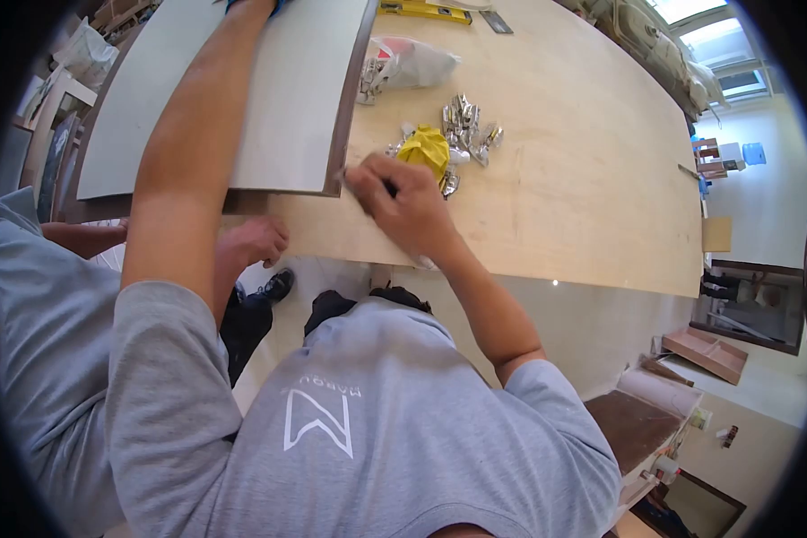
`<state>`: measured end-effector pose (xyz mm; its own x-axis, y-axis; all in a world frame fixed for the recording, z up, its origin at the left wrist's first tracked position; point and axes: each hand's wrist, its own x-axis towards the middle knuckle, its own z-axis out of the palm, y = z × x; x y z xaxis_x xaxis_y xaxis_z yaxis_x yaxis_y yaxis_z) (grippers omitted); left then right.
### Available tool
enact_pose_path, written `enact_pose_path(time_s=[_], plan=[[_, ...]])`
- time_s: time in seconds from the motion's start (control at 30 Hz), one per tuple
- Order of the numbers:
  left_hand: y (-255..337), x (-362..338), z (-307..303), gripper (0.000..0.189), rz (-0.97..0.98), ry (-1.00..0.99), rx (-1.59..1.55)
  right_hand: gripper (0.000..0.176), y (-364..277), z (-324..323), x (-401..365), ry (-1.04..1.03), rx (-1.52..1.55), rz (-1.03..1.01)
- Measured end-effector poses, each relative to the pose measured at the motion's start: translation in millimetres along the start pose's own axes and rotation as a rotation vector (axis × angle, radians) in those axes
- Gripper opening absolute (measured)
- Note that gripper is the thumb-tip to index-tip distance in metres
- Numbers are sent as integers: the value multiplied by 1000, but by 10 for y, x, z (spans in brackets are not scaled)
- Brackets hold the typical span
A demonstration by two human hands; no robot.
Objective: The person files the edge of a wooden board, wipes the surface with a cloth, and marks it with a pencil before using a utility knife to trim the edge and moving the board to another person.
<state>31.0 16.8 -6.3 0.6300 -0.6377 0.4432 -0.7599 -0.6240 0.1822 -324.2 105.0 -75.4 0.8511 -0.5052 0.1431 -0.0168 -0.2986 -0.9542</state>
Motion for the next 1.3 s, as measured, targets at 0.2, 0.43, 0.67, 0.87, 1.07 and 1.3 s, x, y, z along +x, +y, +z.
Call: enact_pose_path(time_s=[0.2, 0.43, 0.67, 0.87, 1.07, 1.3], plan=[[-10, -15, -39, 46, -24, -37, 15, 21, -80, -145, -181, 1, 295, 267], [9, -3, -78, 44, -18, -42, 6, 42, -127, 24, -395, 182, -241, -181], [9, -20, -85, 44, 0, -44, 13, 62, -39, 262, -410, 236, -512, -371], [40, -35, -107, 43, -2, -75, -22, 53, -71, 269, -455, 224, -291, -356], [67, -62, -160, 43, -16, -80, 25, 45, -75, 228, -445, 287, -371, -370], [49, -36, -87, 43, -14, -63, 22, 42, -70, 220, -356, 320, -390, -324]])
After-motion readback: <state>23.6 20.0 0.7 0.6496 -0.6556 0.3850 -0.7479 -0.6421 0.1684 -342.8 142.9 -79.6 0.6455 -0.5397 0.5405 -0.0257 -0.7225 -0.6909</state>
